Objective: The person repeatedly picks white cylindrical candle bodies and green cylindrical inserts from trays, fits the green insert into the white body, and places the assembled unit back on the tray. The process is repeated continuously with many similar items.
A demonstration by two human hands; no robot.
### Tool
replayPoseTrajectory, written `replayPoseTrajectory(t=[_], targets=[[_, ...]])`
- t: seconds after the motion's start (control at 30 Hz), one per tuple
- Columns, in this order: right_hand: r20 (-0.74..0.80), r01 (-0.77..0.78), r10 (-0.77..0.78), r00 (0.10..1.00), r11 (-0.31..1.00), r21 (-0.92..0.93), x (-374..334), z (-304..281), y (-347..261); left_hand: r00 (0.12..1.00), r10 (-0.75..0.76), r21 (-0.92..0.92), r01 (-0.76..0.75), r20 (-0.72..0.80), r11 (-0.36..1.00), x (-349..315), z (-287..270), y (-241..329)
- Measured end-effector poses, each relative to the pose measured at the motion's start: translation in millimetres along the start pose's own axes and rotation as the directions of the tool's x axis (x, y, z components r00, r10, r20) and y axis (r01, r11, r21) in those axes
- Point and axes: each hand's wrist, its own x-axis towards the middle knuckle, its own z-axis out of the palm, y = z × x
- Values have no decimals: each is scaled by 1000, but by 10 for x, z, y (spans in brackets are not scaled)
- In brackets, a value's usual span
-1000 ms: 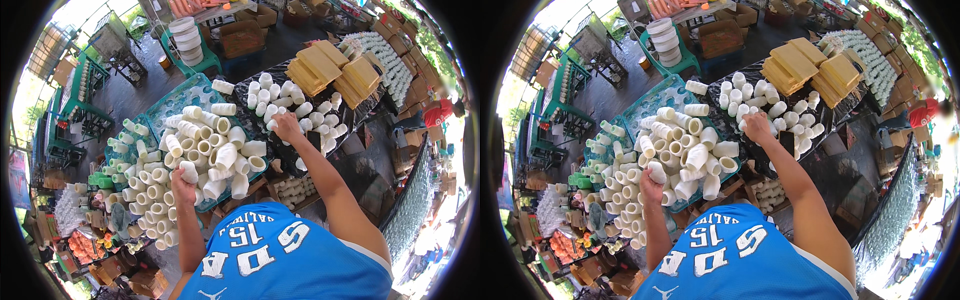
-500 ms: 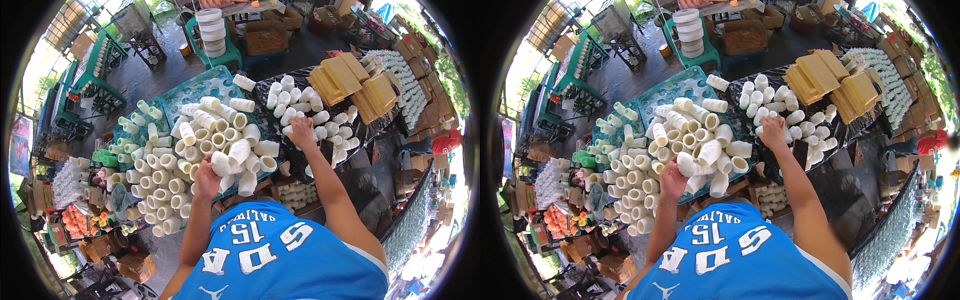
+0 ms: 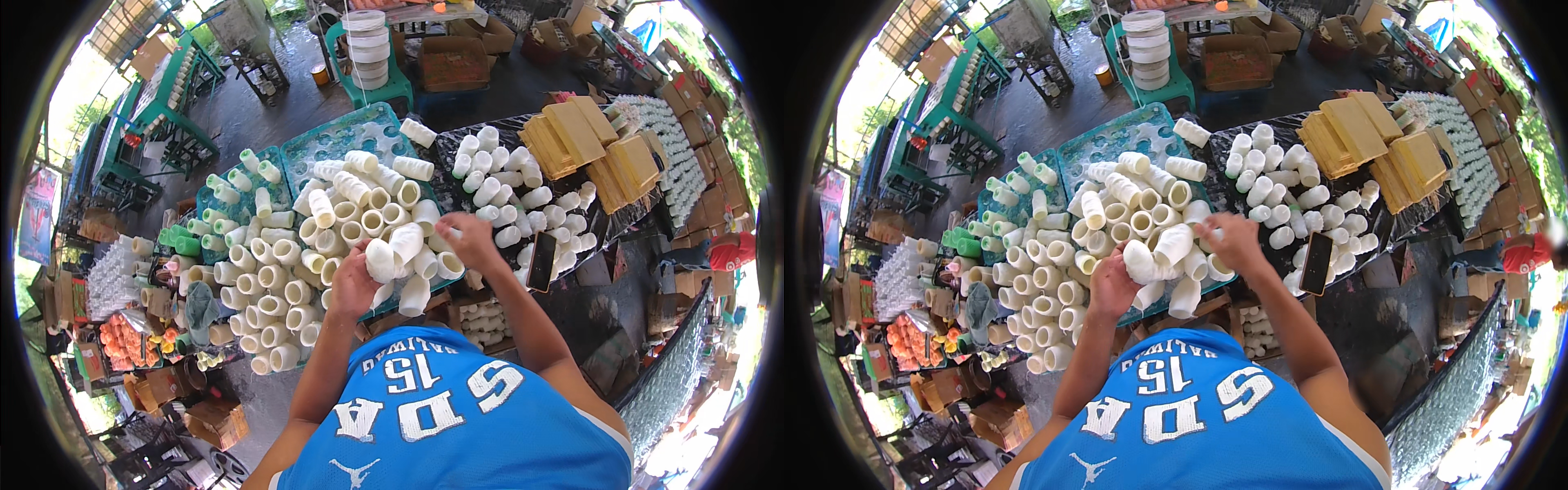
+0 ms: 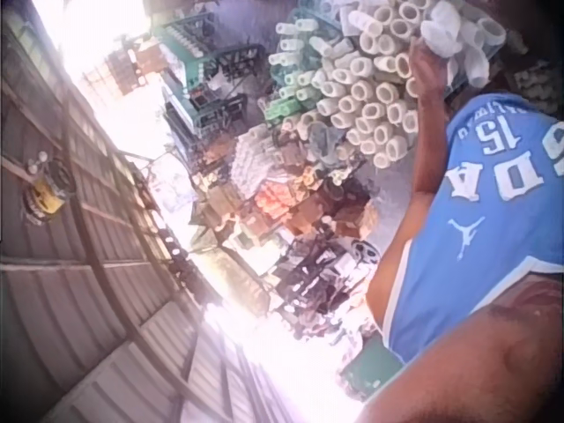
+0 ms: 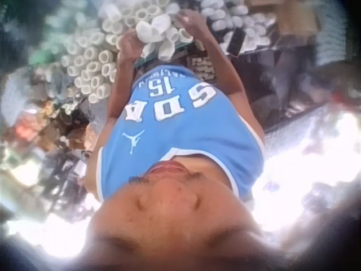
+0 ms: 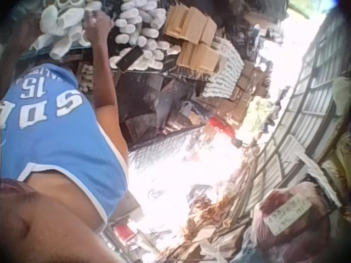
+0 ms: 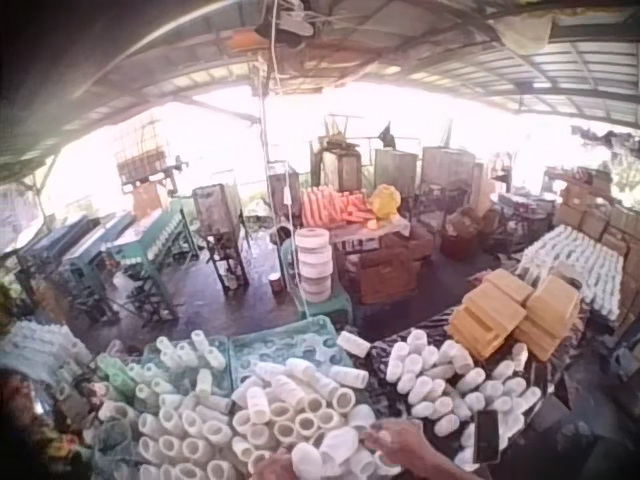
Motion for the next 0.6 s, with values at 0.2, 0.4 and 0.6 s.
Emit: replayPoseTrajectory(t=[0.2,0.4,0.6], targets=[[506,-462,105,856,593,659,-256,572,-873,999,46,271,-50,21,961,-70,221,88],[508,-497,32,861,268,825,-449,854,-1178,985,168,335,-171,38,926,-224,42,198],[311,-322,92,946,370,871,-494,999,-1544,763,646,904,-257,-27,341,-381,-22,217]])
